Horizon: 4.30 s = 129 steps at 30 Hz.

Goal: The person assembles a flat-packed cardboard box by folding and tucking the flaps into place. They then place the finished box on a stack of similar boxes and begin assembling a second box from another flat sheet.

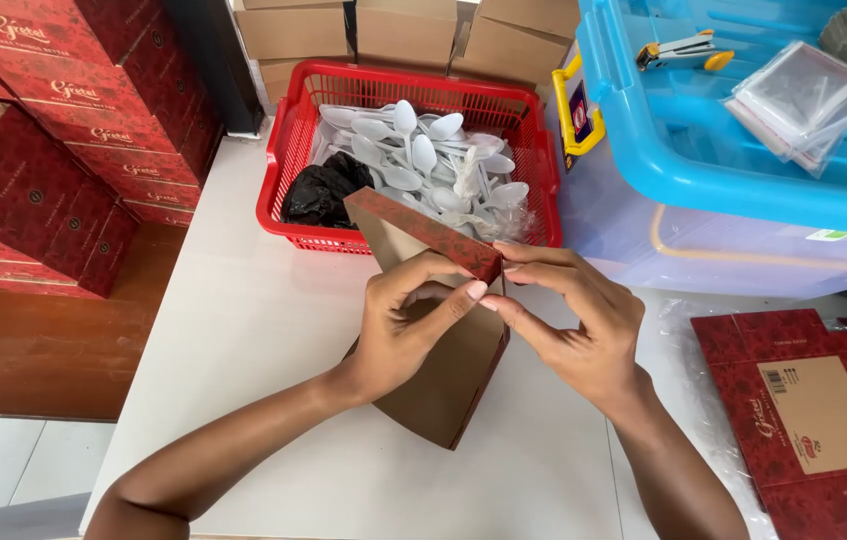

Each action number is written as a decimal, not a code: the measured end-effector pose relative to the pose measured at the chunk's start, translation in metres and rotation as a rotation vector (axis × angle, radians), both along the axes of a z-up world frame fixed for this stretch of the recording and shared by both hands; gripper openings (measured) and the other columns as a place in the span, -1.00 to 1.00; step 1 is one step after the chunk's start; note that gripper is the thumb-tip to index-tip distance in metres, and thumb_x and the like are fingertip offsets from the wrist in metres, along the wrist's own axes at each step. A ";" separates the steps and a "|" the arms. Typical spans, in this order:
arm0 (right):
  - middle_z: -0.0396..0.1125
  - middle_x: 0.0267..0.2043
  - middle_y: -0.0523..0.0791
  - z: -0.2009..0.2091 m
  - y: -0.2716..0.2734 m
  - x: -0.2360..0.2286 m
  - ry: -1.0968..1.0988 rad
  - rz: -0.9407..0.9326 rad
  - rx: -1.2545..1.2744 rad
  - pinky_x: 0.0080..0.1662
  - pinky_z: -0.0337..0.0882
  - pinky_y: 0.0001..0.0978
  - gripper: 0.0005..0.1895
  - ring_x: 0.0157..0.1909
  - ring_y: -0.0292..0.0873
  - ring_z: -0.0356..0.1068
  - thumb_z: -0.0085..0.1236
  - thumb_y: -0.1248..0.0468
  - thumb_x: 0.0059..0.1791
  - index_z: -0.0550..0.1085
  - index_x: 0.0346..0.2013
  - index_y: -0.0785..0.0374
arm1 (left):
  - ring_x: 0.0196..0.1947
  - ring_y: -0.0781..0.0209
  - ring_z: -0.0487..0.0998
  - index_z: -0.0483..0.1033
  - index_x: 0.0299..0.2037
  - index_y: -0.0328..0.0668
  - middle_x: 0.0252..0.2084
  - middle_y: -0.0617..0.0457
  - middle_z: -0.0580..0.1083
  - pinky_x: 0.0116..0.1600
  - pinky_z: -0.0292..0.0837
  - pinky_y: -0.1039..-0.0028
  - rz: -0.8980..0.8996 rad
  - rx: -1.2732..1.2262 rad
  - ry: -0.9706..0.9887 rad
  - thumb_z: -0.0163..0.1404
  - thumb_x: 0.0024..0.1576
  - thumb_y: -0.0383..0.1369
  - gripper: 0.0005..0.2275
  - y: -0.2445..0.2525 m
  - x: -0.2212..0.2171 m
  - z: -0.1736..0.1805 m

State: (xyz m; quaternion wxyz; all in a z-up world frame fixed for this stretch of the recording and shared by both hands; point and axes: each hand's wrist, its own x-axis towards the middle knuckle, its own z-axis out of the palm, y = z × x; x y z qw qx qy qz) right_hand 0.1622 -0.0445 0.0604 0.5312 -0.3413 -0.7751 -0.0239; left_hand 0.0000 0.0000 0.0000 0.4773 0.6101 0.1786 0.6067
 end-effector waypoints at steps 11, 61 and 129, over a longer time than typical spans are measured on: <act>0.49 -0.02 0.20 -0.007 0.004 -0.001 0.150 0.088 -0.062 -0.07 0.58 -0.10 -0.93 -0.13 0.10 0.59 0.24 0.55 -0.04 0.49 -0.37 0.50 | -0.42 0.21 0.67 0.59 -0.22 -0.38 -0.43 -0.04 0.49 -0.32 0.59 0.43 0.028 0.025 0.026 0.20 0.12 -0.54 -0.91 0.005 -0.001 -0.002; 0.36 0.07 0.10 -0.026 0.019 0.025 0.257 0.170 -0.373 0.13 0.48 0.01 -0.64 -0.07 -0.03 0.54 0.43 0.52 -0.17 0.42 -0.21 0.37 | -0.26 0.24 0.61 0.52 -0.19 -0.36 -0.26 -0.13 0.57 -0.21 0.63 0.44 -0.319 -0.579 -0.070 0.28 0.05 -0.45 -0.78 0.012 0.007 -0.029; 0.33 0.05 -0.05 -0.007 0.013 0.037 -0.278 0.018 -0.713 -0.03 0.40 -0.38 -0.83 -0.09 -0.19 0.47 0.10 0.37 0.03 0.54 -0.44 0.32 | -0.27 0.39 0.47 0.62 -0.31 -0.06 -0.26 0.22 0.57 -0.18 0.38 0.52 -0.265 -0.741 0.045 0.21 0.10 -0.36 -0.95 -0.020 0.031 -0.059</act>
